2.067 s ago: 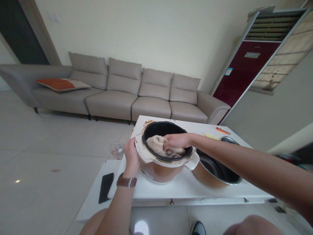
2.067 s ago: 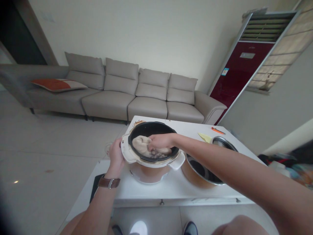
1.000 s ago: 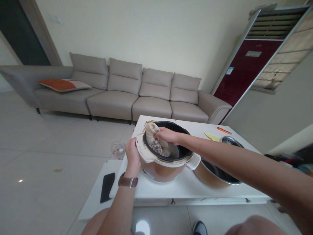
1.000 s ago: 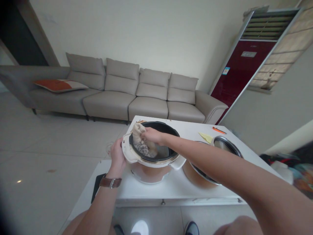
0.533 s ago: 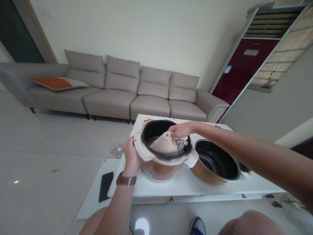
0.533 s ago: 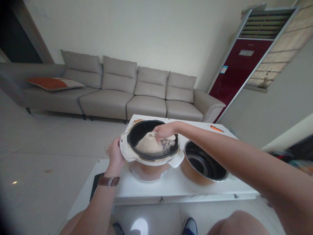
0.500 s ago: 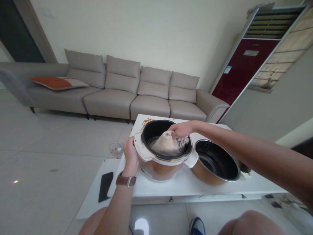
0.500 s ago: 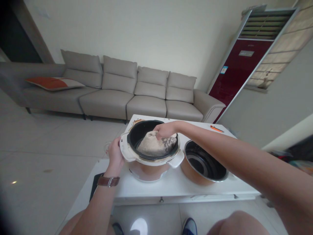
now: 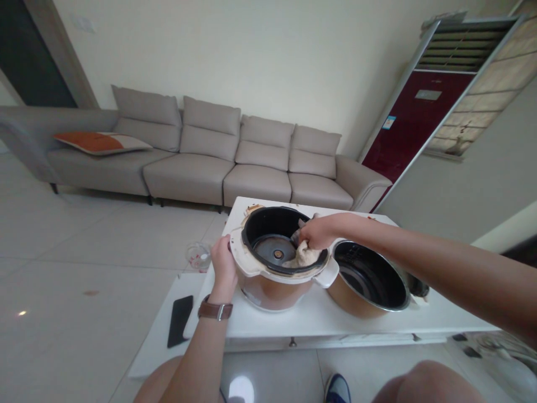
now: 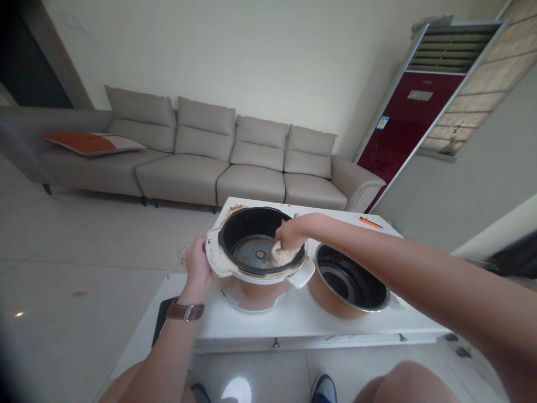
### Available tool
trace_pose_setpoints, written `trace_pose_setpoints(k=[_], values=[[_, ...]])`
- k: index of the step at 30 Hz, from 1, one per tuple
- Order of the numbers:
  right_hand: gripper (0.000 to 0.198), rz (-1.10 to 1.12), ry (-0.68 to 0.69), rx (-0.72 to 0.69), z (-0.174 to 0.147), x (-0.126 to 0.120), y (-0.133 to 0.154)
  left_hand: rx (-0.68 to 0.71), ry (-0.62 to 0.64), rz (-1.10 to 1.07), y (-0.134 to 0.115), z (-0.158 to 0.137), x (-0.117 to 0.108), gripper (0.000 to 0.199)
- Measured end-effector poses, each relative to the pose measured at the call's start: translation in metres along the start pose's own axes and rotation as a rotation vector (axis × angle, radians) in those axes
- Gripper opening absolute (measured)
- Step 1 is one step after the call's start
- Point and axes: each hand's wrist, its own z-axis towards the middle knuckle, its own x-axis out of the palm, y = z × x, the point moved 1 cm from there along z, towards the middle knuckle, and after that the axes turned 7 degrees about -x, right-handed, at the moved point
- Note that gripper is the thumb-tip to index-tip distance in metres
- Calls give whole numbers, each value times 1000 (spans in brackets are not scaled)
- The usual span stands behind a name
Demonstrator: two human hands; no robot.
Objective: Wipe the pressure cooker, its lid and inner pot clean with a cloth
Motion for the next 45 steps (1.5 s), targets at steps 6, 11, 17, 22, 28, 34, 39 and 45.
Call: trace_pose_setpoints(k=[6, 11, 17, 22, 28, 34, 39, 45], values=[[41, 66, -52, -104, -4, 1, -4, 4, -6, 2, -2, 0, 0, 23], [40, 111, 33, -55, -4, -2, -9, -21, -12, -5, 1, 1, 0, 24], [44, 155, -202, -149, -7, -14, -12, -47, -7, -37, 2, 0, 1, 25], [39, -85, -27, -99, -3, 4, 2, -18, -13, -10, -1, -1, 2, 25], [33, 423, -159, -153, 5, 11, 15, -36, -16, -7, -5, -4, 3, 26], [24, 628, -397, -106, 10, 10, 22, -40, -17, -29, -2, -3, 2, 25], [25, 959, -254, -16, 16, 32, 34, -38, -4, -29, 1, 0, 2, 24], [22, 1057, -46, -29, 18, 40, 37, -23, -26, -20, -3, -2, 3, 23]])
